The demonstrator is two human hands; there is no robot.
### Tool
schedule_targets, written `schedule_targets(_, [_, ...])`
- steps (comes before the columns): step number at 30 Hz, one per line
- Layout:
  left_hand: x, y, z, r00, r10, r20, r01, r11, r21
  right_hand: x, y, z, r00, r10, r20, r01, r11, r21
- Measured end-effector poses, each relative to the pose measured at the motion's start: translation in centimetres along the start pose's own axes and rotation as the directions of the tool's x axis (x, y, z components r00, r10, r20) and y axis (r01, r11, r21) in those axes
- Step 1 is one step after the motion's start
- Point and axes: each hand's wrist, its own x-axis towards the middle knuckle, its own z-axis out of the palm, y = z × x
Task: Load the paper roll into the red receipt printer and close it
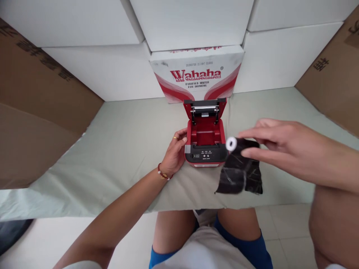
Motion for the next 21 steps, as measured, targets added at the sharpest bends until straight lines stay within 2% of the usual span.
schedule_targets(1, [0.0,-0.1,-0.1,1.0,0.008,-0.005,-0.008,1.0,0.016,1.7,-0.2,-0.3,0.996,0.028,0.085,-0.031,0.999,0.034])
schedule_targets(2, [-0.1,-0.2,-0.2,1.0,0.023,-0.012,-0.023,0.999,0.041,3.4,-0.6,-0.1,0.984,0.106,0.146,-0.11,0.994,0.017])
schedule_targets(5, [-0.5,-0.4,-0.4,0.993,0.109,-0.049,-0.099,0.98,0.172,8.0,-2.5,2.3,0.917,0.341,0.209,-0.307,0.935,-0.179])
schedule_targets(9, [-1.9,0.4,-0.3,0.947,0.312,-0.082,-0.249,0.869,0.428,11.1,-4.6,5.7,0.838,0.464,0.287,-0.343,0.857,-0.384])
schedule_targets(11, [-2.8,1.0,0.0,0.884,0.466,-0.014,-0.384,0.744,0.547,11.8,-4.9,6.4,0.818,0.489,0.302,-0.351,0.841,-0.411])
schedule_targets(14, [-4.0,1.8,0.4,0.739,0.63,0.239,-0.616,0.488,0.618,12.4,-4.9,6.6,0.805,0.498,0.323,-0.348,0.837,-0.423])
schedule_targets(16, [-4.4,2.0,0.7,0.623,0.67,0.403,-0.73,0.313,0.608,13.0,-4.8,6.8,0.791,0.499,0.354,-0.337,0.838,-0.429])
schedule_targets(18, [-4.5,2.2,0.9,0.527,0.669,0.523,-0.787,0.153,0.598,13.6,-4.7,7.2,0.774,0.506,0.38,-0.333,0.836,-0.436])
schedule_targets(19, [-4.5,2.3,1.0,0.494,0.659,0.568,-0.798,0.084,0.597,14.0,-4.7,7.5,0.766,0.514,0.386,-0.335,0.832,-0.441])
schedule_targets(21, [-4.4,2.4,1.2,0.454,0.629,0.631,-0.804,-0.015,0.594,14.4,-4.6,7.9,0.756,0.529,0.386,-0.346,0.823,-0.45])
